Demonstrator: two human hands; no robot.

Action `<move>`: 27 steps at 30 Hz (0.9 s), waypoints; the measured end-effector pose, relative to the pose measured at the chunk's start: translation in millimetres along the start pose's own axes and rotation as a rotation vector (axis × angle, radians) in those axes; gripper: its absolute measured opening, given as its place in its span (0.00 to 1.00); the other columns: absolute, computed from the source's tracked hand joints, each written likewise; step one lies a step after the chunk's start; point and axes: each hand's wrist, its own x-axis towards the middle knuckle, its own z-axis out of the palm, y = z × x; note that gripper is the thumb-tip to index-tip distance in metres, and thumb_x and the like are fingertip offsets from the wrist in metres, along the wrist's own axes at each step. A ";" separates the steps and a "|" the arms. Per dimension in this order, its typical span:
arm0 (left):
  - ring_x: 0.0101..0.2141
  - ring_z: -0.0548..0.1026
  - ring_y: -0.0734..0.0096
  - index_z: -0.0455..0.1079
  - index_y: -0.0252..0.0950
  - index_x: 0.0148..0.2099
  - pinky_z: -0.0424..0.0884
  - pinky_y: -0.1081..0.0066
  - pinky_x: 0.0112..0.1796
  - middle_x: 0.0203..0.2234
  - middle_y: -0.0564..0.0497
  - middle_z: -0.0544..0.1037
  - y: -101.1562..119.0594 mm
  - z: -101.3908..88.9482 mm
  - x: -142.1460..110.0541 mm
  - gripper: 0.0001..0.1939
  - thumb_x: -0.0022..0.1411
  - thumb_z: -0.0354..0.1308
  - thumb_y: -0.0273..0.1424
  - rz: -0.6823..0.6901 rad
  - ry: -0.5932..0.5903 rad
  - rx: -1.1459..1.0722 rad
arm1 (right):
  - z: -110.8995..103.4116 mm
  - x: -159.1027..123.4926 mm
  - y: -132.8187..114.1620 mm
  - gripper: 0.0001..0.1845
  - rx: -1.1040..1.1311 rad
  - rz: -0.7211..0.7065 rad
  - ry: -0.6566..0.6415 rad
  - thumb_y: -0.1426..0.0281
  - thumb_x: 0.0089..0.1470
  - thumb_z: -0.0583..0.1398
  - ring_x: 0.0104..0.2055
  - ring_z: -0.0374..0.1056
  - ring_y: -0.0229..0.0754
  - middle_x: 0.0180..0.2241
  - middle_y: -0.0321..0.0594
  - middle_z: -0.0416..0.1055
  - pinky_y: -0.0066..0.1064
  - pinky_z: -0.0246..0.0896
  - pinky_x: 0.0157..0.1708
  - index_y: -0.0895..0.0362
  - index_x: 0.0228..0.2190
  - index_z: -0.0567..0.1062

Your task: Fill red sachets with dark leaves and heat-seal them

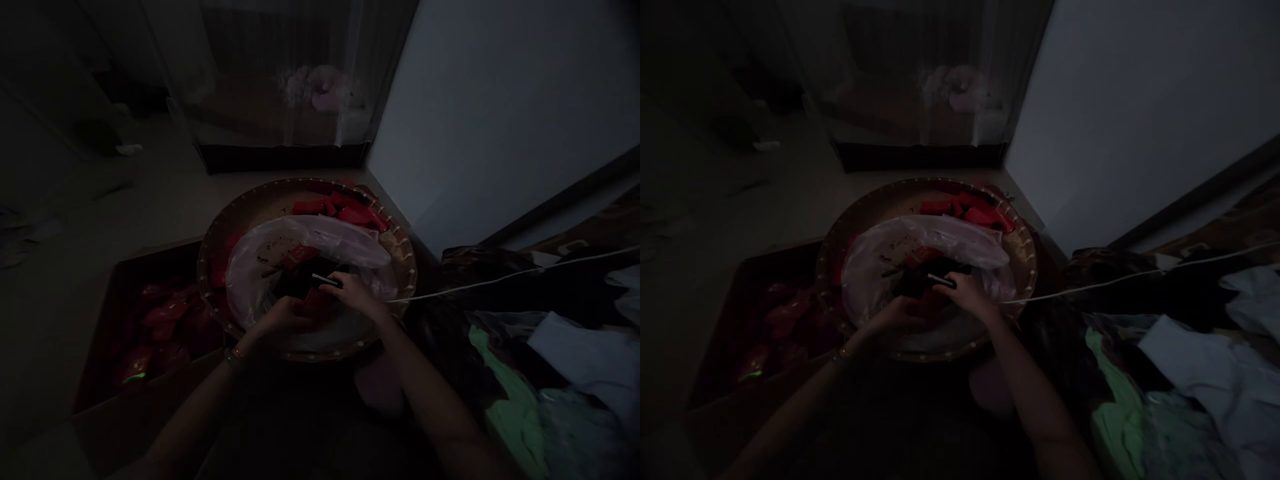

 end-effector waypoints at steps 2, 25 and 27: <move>0.22 0.63 0.77 0.75 0.27 0.33 0.56 0.78 0.24 0.19 0.57 0.68 0.0 -0.4 0.2 0.16 0.41 0.63 0.34 -0.001 -0.006 0.007 | 0.5 0.1 2.1 0.16 -0.005 -0.008 0.007 0.55 0.54 0.59 0.34 0.71 0.42 0.31 0.38 0.77 0.28 0.57 0.32 0.55 0.34 0.77; 0.30 0.74 0.68 0.76 0.30 0.39 0.64 0.76 0.28 0.29 0.51 0.79 -13.7 -16.5 -3.4 0.20 0.41 0.64 0.33 -0.013 0.093 -0.068 | -8.3 6.2 50.3 0.24 -0.218 0.109 0.155 0.53 0.50 0.62 0.42 0.70 0.49 0.39 0.48 0.76 0.34 0.60 0.40 0.58 0.41 0.76; 0.29 0.73 0.68 0.76 0.29 0.39 0.64 0.76 0.28 0.29 0.51 0.79 -15.2 -17.2 -3.5 0.20 0.41 0.64 0.34 -0.021 0.069 -0.057 | -5.2 6.0 42.4 0.22 -0.215 0.077 0.181 0.54 0.53 0.60 0.43 0.70 0.49 0.40 0.49 0.76 0.34 0.60 0.42 0.59 0.42 0.75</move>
